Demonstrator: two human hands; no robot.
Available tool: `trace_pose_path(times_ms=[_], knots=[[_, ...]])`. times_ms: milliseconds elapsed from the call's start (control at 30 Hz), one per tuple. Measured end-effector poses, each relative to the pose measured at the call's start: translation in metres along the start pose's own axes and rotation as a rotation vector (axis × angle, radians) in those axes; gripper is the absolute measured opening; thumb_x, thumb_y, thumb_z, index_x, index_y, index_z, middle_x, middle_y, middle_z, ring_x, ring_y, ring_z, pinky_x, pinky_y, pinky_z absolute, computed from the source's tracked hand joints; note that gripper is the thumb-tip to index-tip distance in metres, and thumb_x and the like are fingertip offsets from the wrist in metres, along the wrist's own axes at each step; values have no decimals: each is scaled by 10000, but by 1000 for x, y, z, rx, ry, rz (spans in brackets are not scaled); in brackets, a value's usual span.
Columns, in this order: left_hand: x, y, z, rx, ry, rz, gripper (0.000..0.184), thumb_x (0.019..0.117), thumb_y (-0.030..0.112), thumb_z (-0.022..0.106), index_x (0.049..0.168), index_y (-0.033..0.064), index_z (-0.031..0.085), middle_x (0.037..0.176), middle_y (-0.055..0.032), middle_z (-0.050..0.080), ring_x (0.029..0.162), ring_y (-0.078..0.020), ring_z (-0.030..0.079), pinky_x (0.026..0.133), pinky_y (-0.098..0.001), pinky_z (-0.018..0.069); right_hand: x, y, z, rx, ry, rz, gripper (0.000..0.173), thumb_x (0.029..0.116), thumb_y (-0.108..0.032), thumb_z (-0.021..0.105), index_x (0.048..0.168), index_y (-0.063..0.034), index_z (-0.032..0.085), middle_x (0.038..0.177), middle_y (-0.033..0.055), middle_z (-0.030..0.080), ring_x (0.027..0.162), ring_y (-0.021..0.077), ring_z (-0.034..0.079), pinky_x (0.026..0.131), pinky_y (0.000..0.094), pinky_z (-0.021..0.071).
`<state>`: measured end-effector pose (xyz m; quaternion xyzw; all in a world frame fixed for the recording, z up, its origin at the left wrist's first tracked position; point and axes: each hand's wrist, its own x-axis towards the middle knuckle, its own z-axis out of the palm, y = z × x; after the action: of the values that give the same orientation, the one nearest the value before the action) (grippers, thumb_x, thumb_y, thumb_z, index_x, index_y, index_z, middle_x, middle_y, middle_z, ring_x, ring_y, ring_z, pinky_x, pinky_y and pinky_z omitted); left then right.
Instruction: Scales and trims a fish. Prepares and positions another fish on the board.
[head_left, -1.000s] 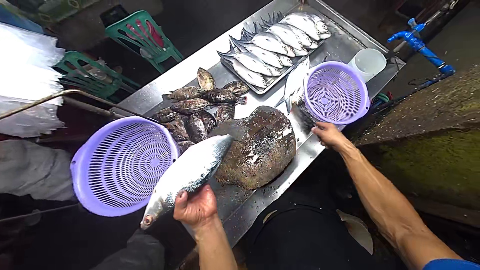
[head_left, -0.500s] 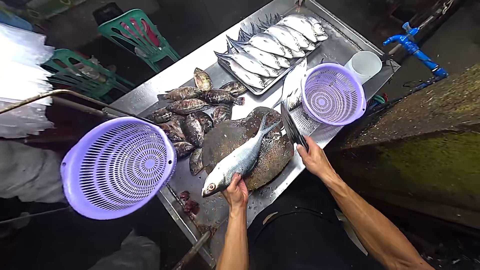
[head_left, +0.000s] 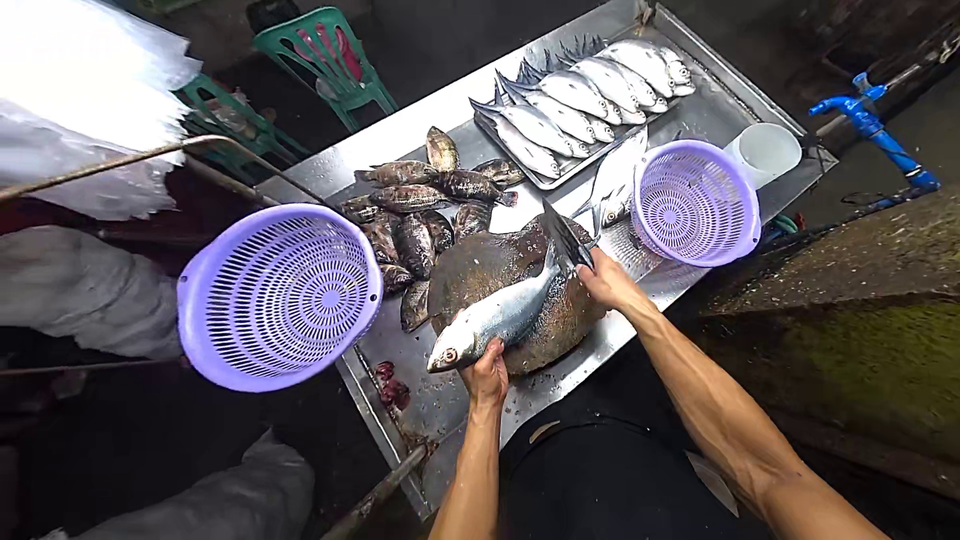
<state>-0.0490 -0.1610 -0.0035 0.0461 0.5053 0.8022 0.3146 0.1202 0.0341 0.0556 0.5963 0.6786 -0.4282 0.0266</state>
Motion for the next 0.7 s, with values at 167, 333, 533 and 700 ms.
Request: trace_pose_path(times_ms=[167,333,533,700], knots=[[40,17,16,135,-65,65,652,622,-79,730,1217,-29,471,1011,-110,673,924,-182,695,824,-392,615,-28,-33,-11,230,729,-594,441,1060,-316,517,1384,-16,506,826,86,652,637,175,636,582,390,564],[66,28,39,251,-151,113,650,631,-70,736,1235,1,507,1025,-88,685,919,-175,697,813,-383,613,8,37,47,-149,323,-366,477,1077,-344,451,1405,1,475,1021,212,715,917,361,733,826,549,591],[63,25,39,222,-129,94,631,632,-101,715,1219,2,508,998,-92,687,888,-178,699,789,-380,616,-8,-20,-21,-53,248,-287,408,1063,-395,521,1295,-64,567,838,175,680,740,357,690,679,583,560],[63,19,30,210,-97,107,679,607,-75,744,1236,-14,497,1044,-119,674,947,-200,693,826,-400,612,-2,-14,18,167,877,-686,449,1053,-282,537,1360,41,489,845,131,679,652,210,672,584,409,589]])
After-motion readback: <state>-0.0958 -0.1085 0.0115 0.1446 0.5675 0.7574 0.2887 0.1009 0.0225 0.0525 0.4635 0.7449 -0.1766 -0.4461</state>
